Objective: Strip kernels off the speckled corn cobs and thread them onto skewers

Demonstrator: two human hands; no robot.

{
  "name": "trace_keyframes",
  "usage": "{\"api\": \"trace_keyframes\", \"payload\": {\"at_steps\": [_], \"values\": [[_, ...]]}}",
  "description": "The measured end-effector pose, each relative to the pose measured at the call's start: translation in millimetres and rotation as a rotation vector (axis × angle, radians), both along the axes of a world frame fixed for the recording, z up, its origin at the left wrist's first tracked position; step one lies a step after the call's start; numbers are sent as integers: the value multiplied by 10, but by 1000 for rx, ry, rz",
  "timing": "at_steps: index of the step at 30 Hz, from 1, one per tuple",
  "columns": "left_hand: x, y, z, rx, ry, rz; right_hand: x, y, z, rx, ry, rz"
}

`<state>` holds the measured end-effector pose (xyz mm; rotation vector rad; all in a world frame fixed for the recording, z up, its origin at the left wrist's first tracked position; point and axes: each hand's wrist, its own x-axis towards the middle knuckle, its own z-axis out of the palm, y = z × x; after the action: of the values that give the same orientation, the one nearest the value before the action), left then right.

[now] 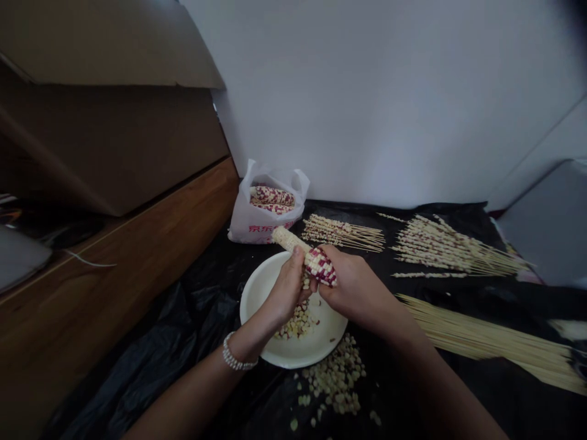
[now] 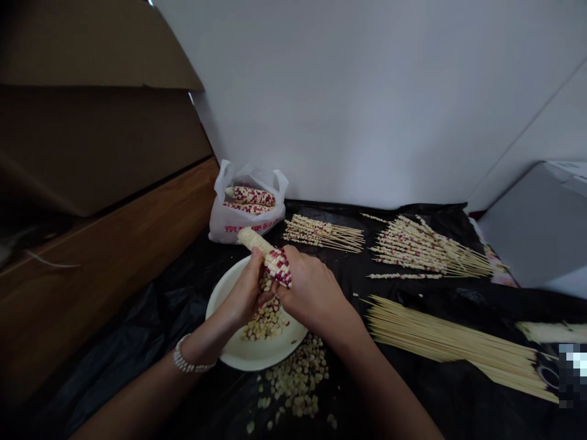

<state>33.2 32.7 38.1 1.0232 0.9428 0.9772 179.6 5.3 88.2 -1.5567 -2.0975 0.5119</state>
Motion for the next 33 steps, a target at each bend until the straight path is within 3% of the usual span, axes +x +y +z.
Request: {"api": "trace_keyframes", "payload": {"at_steps": [6, 14, 19, 25, 29, 33], "values": [[23, 12, 18, 20, -47, -13, -2, -2, -29, -9, -53, -6], [-16, 23, 88, 1, -66, -187, -58, -32, 5, -1, -247, -80], [-39, -5, 139, -25, -65, -219, 9, 8, -2, -41, -190, -45], [-80, 38, 102, -177, -166, -302, 54, 41, -26, -30, -166, -60], [-55, 47, 123, -184, -209, -249, -9, 20, -13, 22, -288, -110], [-14, 34, 141, -115, -103, -123, -35, 12, -33, 84, -305, -84]]}}
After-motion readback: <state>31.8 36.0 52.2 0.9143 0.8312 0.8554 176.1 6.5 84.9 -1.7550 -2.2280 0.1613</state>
